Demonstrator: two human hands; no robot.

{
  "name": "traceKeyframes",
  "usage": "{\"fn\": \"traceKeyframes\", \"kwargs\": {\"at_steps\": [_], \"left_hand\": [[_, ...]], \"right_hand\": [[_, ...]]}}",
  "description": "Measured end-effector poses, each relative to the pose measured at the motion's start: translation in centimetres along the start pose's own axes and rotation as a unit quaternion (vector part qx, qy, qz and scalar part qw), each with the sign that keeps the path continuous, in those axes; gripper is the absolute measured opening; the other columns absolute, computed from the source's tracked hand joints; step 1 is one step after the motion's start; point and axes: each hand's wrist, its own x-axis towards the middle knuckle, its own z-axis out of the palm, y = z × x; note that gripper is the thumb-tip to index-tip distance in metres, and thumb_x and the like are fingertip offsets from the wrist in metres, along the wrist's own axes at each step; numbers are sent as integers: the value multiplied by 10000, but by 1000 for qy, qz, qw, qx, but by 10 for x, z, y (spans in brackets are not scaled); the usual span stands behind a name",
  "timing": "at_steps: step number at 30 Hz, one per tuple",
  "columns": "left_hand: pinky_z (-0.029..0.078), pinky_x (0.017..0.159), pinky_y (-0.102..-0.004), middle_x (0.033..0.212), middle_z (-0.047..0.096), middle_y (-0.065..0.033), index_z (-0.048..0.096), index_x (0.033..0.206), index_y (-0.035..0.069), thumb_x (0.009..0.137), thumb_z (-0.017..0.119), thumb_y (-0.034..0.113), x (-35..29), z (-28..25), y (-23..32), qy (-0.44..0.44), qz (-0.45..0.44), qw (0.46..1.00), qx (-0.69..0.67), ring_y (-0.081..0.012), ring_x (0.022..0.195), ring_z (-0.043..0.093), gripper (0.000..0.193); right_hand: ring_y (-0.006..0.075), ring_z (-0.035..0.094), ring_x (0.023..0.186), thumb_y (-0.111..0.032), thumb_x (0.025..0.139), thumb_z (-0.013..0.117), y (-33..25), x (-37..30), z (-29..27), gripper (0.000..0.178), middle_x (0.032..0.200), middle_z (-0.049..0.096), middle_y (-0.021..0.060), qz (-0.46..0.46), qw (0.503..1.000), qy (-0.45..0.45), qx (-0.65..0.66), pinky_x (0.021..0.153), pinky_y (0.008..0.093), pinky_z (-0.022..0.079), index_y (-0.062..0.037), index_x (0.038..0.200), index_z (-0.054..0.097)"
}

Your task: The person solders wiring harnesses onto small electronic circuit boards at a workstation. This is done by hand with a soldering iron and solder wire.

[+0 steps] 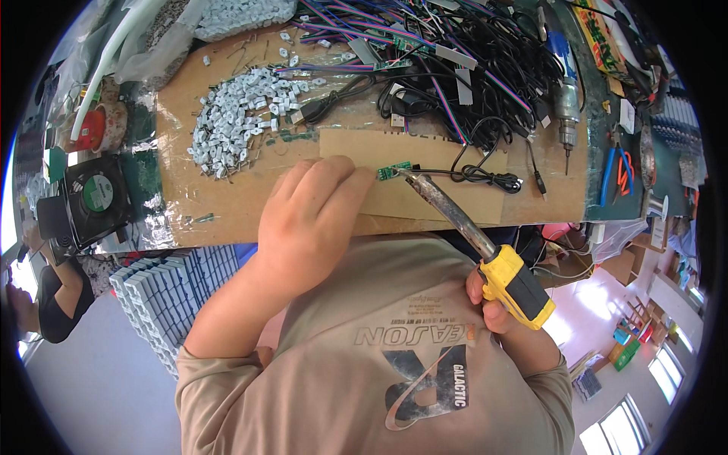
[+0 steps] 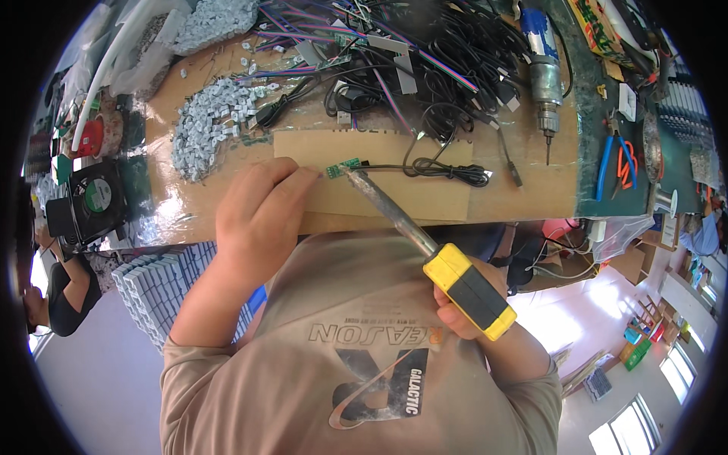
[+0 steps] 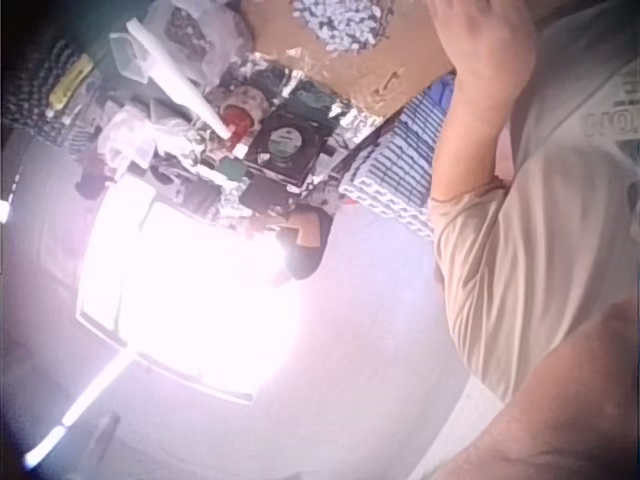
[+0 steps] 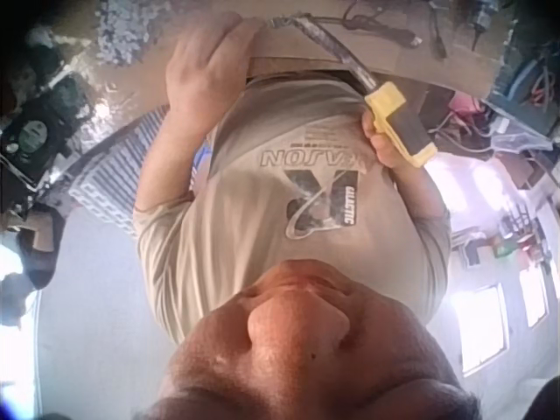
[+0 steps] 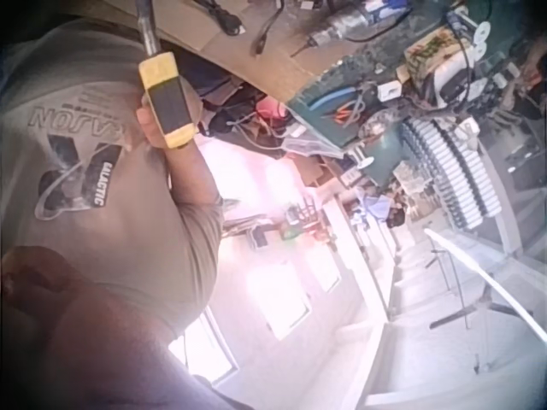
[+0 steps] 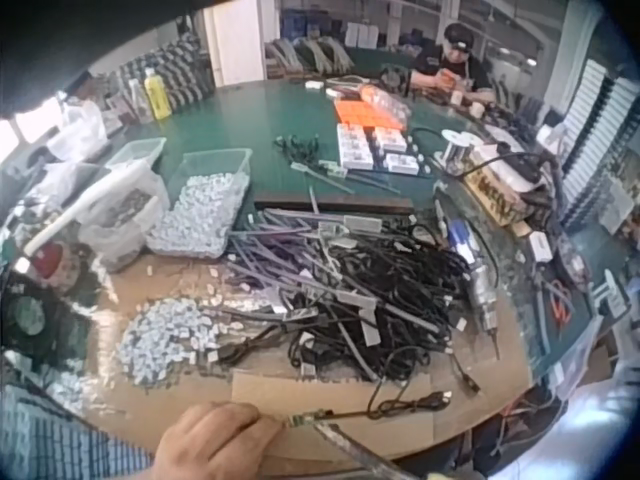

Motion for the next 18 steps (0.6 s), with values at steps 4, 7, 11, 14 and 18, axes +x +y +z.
{"fn": "traceKeyframes", "kwargs": {"at_steps": [4, 7, 11, 14, 18], "left_hand": [[512, 671, -358, 936, 635, -105, 695, 997, 30, 696, 693, -41, 0, 3, -2, -1, 18, 1000, 15, -281, 794, 624, 309], [477, 723, -360, 968, 599, -85, 673, 1034, 20, 698, 619, 115, -3, 4, -4, -16, 34, 999, 36, -252, 832, 597, 353], [465, 701, -349, 950, 599, -73, 674, 1024, 30, 683, 621, 133, -2, 3, -5, -10, 48, 997, 56, -238, 825, 594, 360], [474, 692, -359, 938, 622, -78, 688, 1003, 38, 670, 673, 59, 1, 1, 0, -13, 39, 998, 47, -257, 817, 613, 334], [484, 684, -369, 934, 646, -86, 701, 986, 44, 657, 723, -25, 2, -1, 3, -22, 23, 999, 38, -277, 809, 628, 337]], "right_hand": [[101, 535, 595, -449, 806, 809, -3, -1, 0, 478, 745, 599, 29, -30, 999, 7, 15, 518, 242, 407, -15, 895, 629], [110, 539, 603, -430, 839, 789, -3, 0, 0, 449, 751, 601, 33, -58, 998, 13, 36, 532, 245, 416, -14, 913, 637], [111, 545, 608, -432, 837, 792, -5, -1, -2, 440, 757, 605, 25, -47, 999, 12, 16, 536, 246, 422, -27, 912, 639], [112, 549, 611, -434, 835, 794, -4, 0, -3, 435, 756, 604, 21, -46, 999, 3, 0, 537, 245, 423, -34, 900, 636], [115, 546, 593, -457, 840, 782, -2, -1, -2, 445, 739, 594, 16, -47, 999, 10, 0, 520, 249, 410, -41, 876, 627]]}}
